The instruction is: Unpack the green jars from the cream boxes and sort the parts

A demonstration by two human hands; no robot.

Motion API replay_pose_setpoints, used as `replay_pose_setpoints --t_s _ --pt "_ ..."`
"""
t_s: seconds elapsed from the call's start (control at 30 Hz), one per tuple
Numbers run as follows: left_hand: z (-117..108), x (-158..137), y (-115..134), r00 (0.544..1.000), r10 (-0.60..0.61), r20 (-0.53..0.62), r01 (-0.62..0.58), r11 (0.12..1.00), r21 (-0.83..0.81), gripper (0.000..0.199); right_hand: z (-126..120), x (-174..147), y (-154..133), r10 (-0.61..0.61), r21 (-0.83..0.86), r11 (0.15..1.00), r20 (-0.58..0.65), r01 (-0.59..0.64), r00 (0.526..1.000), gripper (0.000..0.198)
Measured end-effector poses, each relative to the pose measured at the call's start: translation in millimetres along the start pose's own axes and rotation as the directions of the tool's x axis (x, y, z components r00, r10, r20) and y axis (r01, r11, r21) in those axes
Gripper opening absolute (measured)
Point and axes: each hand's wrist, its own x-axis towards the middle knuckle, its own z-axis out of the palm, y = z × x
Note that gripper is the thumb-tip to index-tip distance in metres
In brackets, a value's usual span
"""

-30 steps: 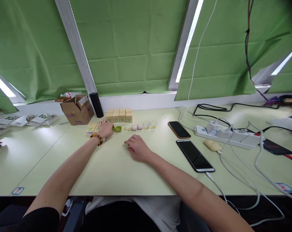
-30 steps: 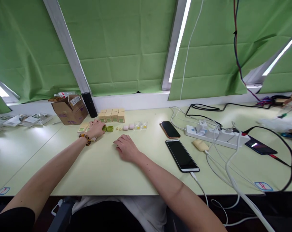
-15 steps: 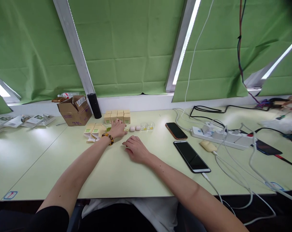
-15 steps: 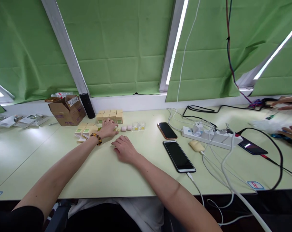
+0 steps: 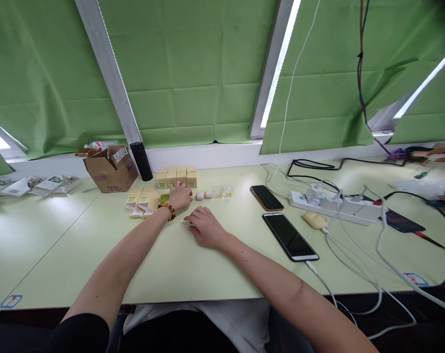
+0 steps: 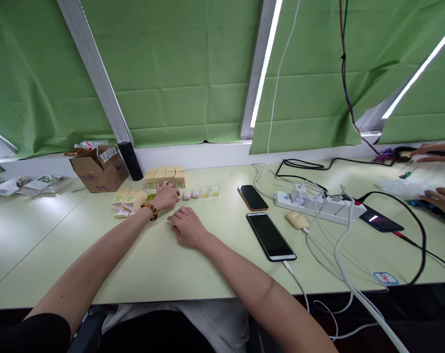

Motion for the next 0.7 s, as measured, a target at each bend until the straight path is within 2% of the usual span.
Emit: replay_pose_setpoints --t_s 0.23,0.5,0.7 --pt "-4.0 0.5 0.2 1.000 -0.009 -0.014 0.009 1.000 -0.016 0.030 -0.6 -0.5 0.0 -0.010 -0.001 1.000 -0.002 0.010 1.000 0.030" --pt "-23.7 11.2 -2.2 0.971 0.006 -0.240 0.004 0.999 0.040 0.049 0.3 -0.8 1.0 -0.010 0.015 1.000 -0.018 0.010 1.000 0.031" --pt "-21.1 30.6 2.5 0.964 0.012 -0.266 0.017 0.994 0.106 0.055 -1.9 -2.1 2.0 -0.006 0.024 1.000 -0.035 0.007 0.999 0.030"
